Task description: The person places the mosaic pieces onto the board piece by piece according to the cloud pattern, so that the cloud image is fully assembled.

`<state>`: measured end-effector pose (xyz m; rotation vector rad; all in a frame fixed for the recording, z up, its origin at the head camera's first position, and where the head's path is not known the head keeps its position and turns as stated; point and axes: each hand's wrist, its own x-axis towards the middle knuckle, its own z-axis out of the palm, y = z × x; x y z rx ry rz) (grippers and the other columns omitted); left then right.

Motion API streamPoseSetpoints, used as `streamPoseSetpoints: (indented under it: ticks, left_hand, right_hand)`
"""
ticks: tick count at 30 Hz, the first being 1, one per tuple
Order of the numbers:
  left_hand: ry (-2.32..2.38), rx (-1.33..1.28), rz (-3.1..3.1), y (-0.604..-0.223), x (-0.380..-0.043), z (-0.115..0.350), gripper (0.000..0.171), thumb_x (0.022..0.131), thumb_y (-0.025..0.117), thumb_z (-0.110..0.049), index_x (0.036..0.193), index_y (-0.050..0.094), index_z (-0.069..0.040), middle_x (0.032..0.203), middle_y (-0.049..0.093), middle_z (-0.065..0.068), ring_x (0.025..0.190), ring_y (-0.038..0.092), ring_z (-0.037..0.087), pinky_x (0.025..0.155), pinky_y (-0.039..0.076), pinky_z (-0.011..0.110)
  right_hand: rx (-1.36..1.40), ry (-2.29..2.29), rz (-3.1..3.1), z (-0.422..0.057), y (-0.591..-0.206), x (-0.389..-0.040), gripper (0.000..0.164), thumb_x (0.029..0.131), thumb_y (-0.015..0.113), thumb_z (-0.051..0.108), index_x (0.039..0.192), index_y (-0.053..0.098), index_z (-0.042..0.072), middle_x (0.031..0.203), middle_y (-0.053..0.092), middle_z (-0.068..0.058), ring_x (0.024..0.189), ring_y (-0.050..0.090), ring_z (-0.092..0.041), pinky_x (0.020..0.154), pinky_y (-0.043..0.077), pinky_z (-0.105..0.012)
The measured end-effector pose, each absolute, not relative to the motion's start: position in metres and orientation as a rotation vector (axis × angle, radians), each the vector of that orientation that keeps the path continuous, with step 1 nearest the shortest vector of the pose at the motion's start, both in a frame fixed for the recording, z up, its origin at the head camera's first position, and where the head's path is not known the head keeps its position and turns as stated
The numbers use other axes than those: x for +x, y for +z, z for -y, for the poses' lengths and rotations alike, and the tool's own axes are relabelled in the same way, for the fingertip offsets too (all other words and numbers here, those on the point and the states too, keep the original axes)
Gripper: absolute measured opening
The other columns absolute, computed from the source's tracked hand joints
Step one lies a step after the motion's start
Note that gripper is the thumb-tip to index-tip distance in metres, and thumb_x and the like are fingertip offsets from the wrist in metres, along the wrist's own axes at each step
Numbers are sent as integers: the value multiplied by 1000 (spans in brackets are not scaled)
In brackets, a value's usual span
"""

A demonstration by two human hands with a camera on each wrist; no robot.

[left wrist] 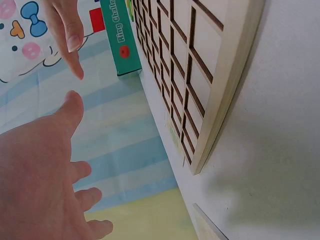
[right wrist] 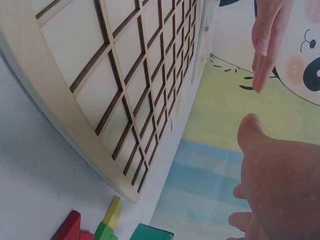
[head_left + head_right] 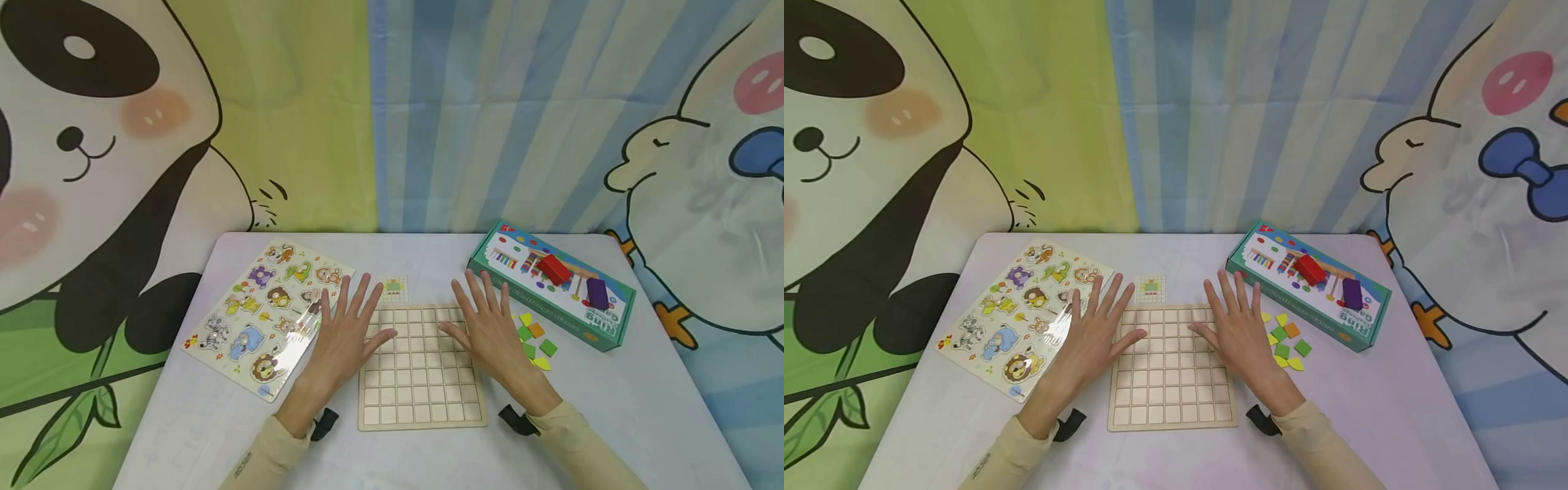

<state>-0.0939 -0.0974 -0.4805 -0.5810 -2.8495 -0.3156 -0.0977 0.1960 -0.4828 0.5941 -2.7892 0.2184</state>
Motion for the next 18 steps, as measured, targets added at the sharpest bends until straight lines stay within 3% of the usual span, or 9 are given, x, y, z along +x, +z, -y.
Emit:
streamPoseSetpoints:
  ticks: [5, 13, 18]
  left_hand:
    - [-309, -588, 2850, -481, -92, 97, 88, 94, 56, -66, 163, 25, -22, 171, 18, 7, 158, 9, 37, 120, 12, 73]
    - [-501, -621, 2963, -482, -88, 106, 86, 96, 51, -66, 163, 24, -20, 172, 10, 7, 158, 9, 39, 122, 10, 71]
    - [-641, -620, 3072, -489, -79, 118, 87, 94, 56, -65, 161, 29, -16, 170, 18, 14, 156, 16, 43, 122, 15, 70]
  right_hand:
    - [586, 229, 2789, -197, -482, -97, 86, 94, 60, 56, 161, 29, 12, 169, 21, -18, 158, 8, -40, 121, 13, -72]
    - [532, 291, 2817, -205, -478, -96, 77, 96, 64, 45, 158, 35, 10, 166, 25, -20, 153, 23, -45, 121, 16, -71]
    - [439, 359, 2797, -232, -477, -92, 57, 96, 70, 24, 146, 51, 3, 153, 46, -23, 141, 43, -43, 117, 31, -66]
